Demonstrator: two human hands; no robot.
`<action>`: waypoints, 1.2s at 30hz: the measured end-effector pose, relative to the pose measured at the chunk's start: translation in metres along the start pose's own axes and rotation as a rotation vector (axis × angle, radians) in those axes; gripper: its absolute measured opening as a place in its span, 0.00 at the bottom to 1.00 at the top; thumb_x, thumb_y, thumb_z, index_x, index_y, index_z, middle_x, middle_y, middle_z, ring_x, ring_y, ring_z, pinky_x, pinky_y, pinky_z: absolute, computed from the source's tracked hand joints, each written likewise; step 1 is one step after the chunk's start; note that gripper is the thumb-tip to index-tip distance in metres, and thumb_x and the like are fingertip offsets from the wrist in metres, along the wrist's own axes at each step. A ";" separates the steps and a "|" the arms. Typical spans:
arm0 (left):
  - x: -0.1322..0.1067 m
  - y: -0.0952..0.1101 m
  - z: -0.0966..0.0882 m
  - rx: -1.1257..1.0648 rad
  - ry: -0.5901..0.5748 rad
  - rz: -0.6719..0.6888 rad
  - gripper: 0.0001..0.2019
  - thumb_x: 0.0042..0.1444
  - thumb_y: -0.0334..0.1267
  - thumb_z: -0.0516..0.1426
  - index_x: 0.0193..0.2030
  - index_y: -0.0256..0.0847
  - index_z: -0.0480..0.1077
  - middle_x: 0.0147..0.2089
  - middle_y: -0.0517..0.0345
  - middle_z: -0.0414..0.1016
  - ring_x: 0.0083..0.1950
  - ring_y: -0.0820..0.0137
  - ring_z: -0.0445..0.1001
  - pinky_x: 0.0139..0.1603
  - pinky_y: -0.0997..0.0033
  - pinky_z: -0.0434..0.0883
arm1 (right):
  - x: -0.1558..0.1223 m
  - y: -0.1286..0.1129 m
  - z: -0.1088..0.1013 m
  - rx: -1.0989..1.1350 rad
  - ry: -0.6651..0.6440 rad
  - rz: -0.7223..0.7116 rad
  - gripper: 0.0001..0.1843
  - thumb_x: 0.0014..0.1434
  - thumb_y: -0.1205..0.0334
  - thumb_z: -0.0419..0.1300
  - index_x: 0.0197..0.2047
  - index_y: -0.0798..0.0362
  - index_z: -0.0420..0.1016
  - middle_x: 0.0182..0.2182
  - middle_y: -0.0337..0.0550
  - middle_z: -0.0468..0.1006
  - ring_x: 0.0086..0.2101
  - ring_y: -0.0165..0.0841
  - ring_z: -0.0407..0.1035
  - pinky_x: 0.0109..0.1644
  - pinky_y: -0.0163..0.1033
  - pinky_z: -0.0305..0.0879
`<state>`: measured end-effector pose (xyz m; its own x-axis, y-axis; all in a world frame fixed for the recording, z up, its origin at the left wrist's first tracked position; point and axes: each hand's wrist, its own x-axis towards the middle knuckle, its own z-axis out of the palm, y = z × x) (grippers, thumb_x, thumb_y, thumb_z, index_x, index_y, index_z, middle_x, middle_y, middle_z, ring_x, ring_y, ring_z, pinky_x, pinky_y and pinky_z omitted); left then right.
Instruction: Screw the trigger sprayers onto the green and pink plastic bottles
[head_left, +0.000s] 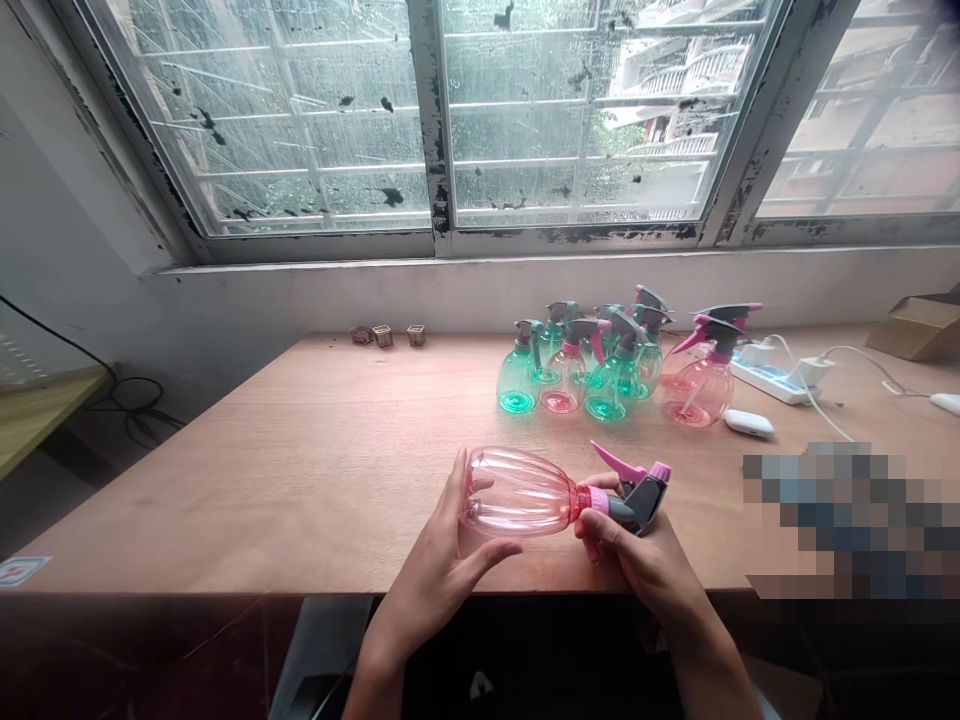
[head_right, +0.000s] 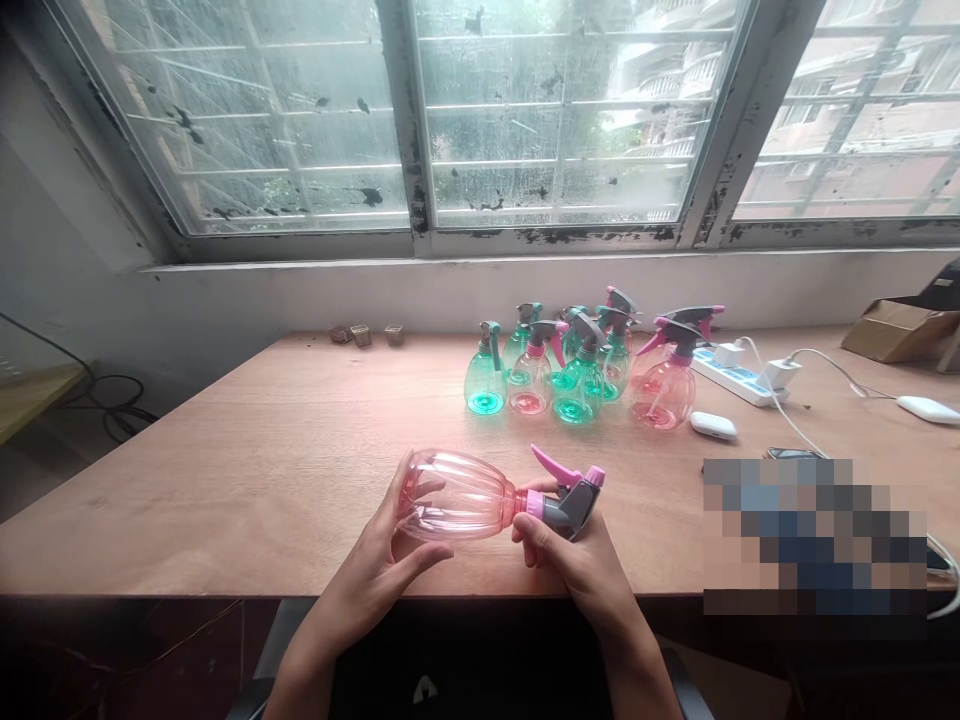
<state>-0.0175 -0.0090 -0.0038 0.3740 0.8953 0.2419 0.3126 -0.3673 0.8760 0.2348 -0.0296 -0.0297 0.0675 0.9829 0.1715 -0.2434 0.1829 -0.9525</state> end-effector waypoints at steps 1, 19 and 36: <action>0.000 0.000 0.000 0.008 -0.003 -0.001 0.48 0.67 0.50 0.64 0.82 0.51 0.37 0.74 0.42 0.65 0.75 0.48 0.65 0.76 0.42 0.60 | 0.000 0.000 0.000 0.004 0.002 -0.004 0.20 0.60 0.51 0.75 0.47 0.51 0.74 0.26 0.38 0.81 0.22 0.33 0.70 0.28 0.39 0.65; 0.000 -0.002 0.001 0.033 0.005 0.029 0.50 0.65 0.48 0.67 0.82 0.60 0.36 0.80 0.50 0.56 0.74 0.50 0.67 0.75 0.48 0.66 | -0.001 -0.001 0.001 -0.029 0.013 0.019 0.20 0.60 0.49 0.75 0.47 0.50 0.75 0.25 0.39 0.81 0.22 0.33 0.70 0.28 0.38 0.65; 0.001 -0.001 0.000 0.065 0.013 0.022 0.44 0.67 0.51 0.64 0.82 0.53 0.42 0.79 0.48 0.58 0.79 0.47 0.57 0.77 0.45 0.61 | 0.000 0.004 -0.002 -0.030 -0.008 -0.003 0.19 0.62 0.50 0.74 0.48 0.50 0.74 0.26 0.39 0.81 0.23 0.32 0.70 0.28 0.37 0.66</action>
<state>-0.0169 -0.0076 -0.0045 0.3701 0.8898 0.2672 0.3607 -0.4026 0.8413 0.2361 -0.0287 -0.0335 0.0599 0.9826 0.1759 -0.2140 0.1848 -0.9592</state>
